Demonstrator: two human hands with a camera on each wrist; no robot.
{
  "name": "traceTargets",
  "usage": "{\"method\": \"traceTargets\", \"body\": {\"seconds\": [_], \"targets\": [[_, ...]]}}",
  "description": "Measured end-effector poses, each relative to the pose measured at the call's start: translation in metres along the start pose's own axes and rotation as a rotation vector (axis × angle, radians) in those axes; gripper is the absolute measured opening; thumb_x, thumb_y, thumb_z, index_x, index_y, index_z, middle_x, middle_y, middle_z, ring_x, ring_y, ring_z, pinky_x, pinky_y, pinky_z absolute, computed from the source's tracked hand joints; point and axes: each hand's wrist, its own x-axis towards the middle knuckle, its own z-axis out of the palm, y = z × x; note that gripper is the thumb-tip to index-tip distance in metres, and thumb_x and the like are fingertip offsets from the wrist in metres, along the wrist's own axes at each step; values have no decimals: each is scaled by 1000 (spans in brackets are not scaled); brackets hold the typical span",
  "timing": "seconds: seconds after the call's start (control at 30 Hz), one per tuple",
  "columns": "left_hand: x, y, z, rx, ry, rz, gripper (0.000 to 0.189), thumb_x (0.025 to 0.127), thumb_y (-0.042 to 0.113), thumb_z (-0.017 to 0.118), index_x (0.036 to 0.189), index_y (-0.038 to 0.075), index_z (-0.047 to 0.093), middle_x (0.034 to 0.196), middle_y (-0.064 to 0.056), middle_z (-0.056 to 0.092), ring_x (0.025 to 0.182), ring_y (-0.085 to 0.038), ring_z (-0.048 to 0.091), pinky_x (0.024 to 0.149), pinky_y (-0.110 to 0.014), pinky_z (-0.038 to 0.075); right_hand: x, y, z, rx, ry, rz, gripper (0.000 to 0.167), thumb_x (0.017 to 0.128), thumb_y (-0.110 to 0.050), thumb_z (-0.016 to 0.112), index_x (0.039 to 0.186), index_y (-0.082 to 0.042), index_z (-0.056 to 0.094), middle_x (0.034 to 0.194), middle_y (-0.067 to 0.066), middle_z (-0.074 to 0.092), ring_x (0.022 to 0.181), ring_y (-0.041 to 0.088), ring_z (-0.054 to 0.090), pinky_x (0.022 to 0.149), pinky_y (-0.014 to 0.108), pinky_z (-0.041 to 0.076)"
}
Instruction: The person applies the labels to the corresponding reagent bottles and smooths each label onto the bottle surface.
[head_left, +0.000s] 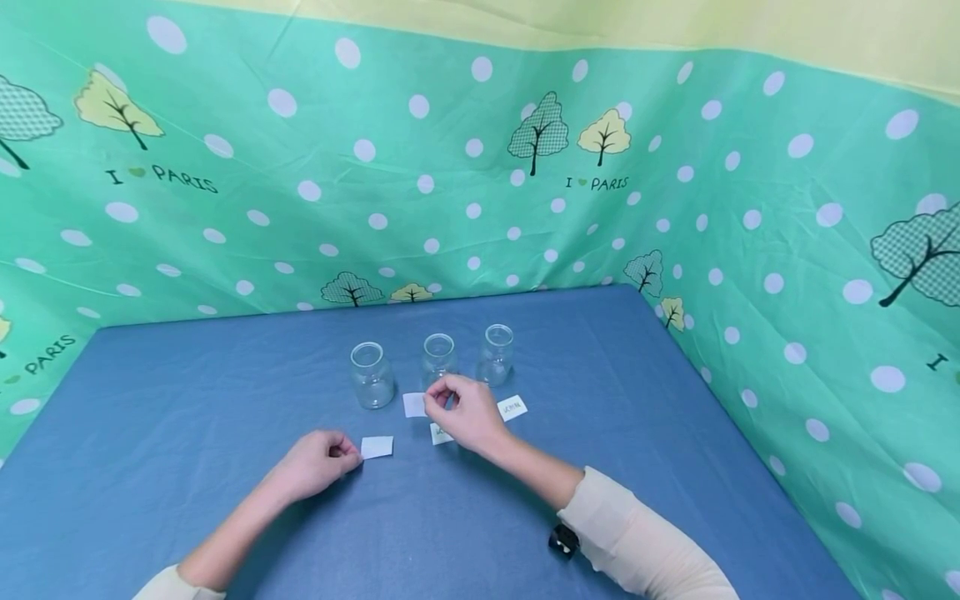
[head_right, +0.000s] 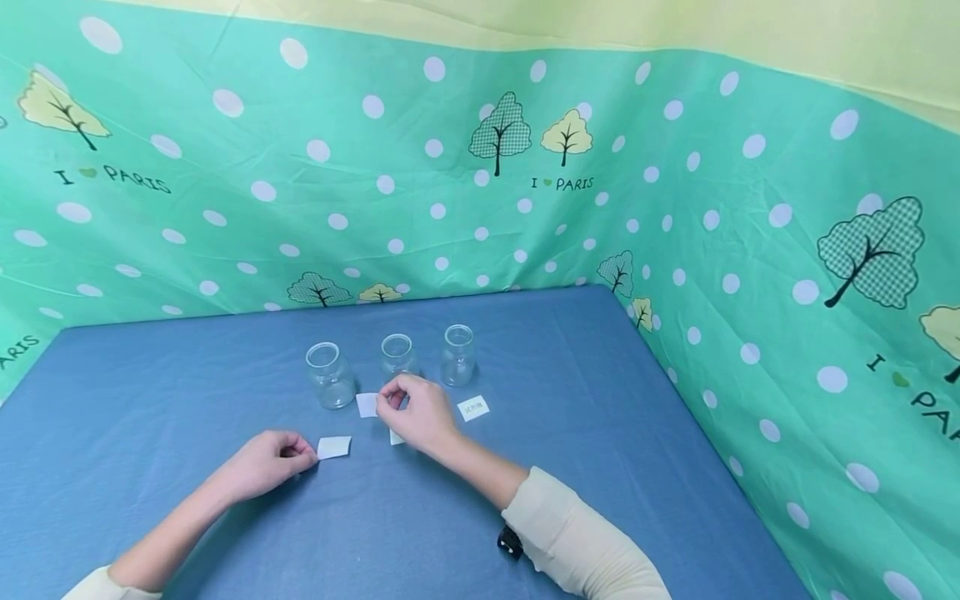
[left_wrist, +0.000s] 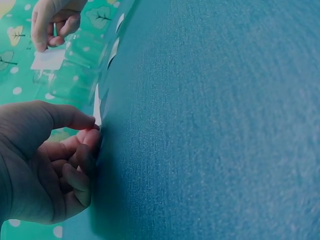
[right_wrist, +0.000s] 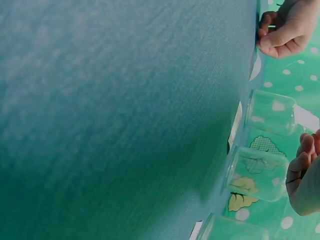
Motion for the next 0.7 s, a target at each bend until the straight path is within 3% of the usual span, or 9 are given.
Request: {"method": "traceTargets", "body": {"seconds": [0.43,0.7], "targets": [[3,2,-4,-35,54,17,11,85,20,64,84,9,66,68,0,59,60,-10,50,55,-22,40,-1,-1,0,-18,-4,-5,6,82,-16,62,80,-15,69,70,-5,61,58,2,48,55,17,42],[7,13,-10,-58,113,41,15,86,24,65,89,9,66,76,0,61,68,-12,50,57,-24,41,-1,-2,0,-38,10,-30,6,82,-16,63,81,-15,69,70,-6,61,58,2,48,55,16,42]]}}
